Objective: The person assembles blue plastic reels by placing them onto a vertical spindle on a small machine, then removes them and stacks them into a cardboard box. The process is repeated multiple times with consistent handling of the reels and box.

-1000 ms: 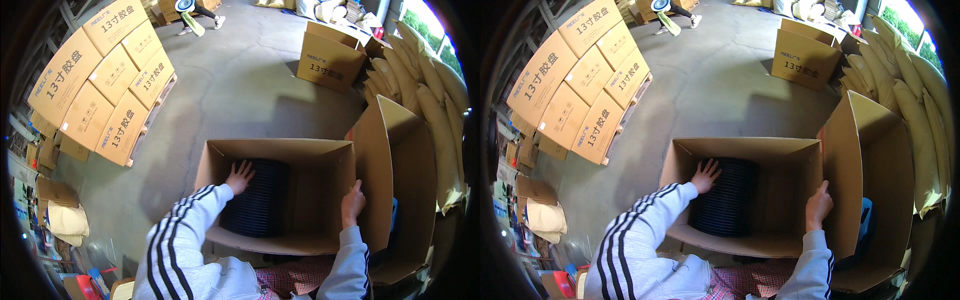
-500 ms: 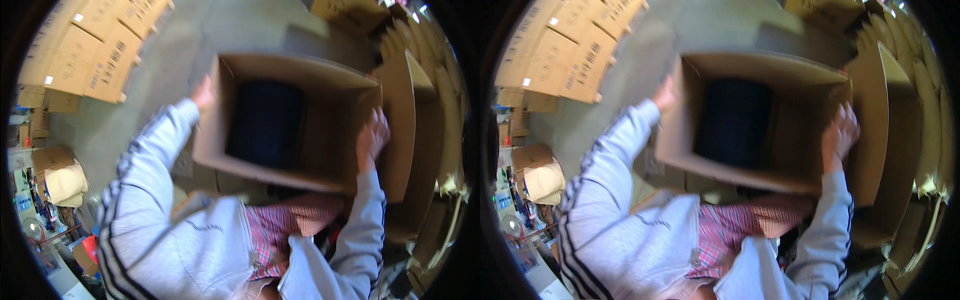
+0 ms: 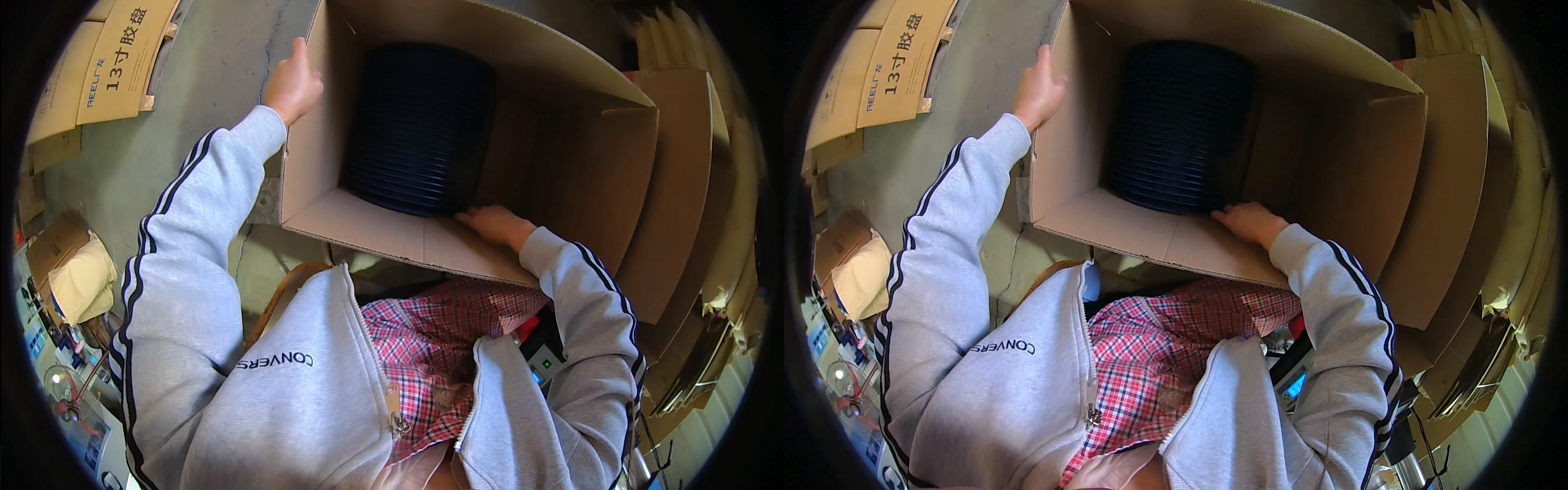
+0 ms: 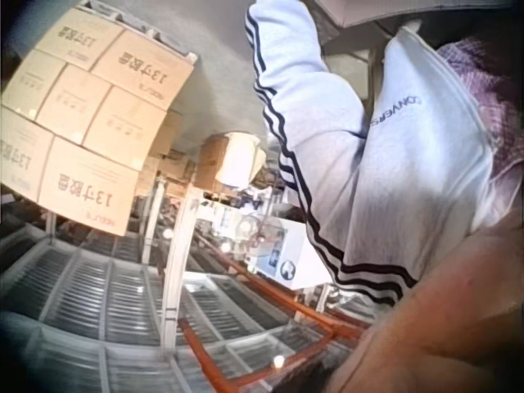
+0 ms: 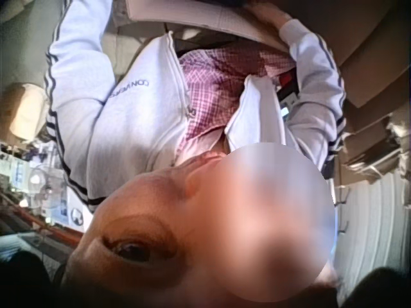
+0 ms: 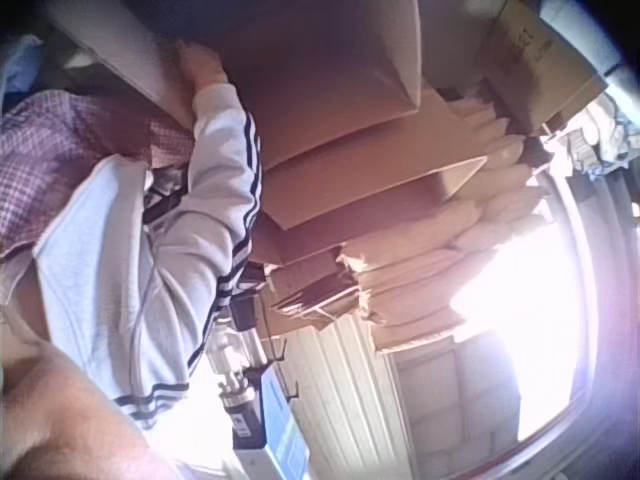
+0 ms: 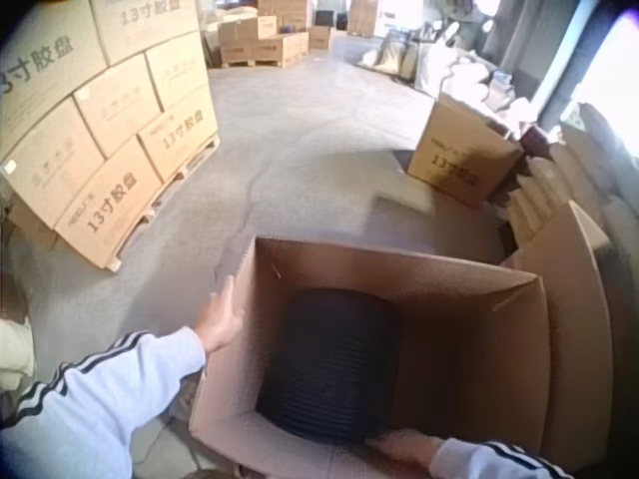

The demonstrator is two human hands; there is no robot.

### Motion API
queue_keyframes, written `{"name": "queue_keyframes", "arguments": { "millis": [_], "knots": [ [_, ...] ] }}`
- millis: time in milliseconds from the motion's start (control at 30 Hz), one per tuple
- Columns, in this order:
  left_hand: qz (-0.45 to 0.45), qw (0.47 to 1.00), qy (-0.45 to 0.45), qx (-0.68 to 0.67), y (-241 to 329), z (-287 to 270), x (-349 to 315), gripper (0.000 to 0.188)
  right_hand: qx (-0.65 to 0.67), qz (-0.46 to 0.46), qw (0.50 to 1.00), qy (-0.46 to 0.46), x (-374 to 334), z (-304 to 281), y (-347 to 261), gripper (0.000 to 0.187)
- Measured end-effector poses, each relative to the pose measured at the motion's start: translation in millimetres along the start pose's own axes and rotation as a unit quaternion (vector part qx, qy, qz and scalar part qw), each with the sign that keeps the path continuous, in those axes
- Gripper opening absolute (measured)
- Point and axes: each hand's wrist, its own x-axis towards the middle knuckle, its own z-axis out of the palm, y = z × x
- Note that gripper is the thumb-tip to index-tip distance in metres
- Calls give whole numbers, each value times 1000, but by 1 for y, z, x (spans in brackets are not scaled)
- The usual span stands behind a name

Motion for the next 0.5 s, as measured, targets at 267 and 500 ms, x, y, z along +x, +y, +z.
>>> {"name": "queue_keyframes", "arguments": {
  "millis": [267,500],
  "knots": [
    [18,999,18,-33,1,3,-3,51,-76,-19,997,-24,2,-5,18,48],
    [22,999,26,-14,0,6,-1,50,-88,-11,996,-5,3,0,9,48]
  ]
}}
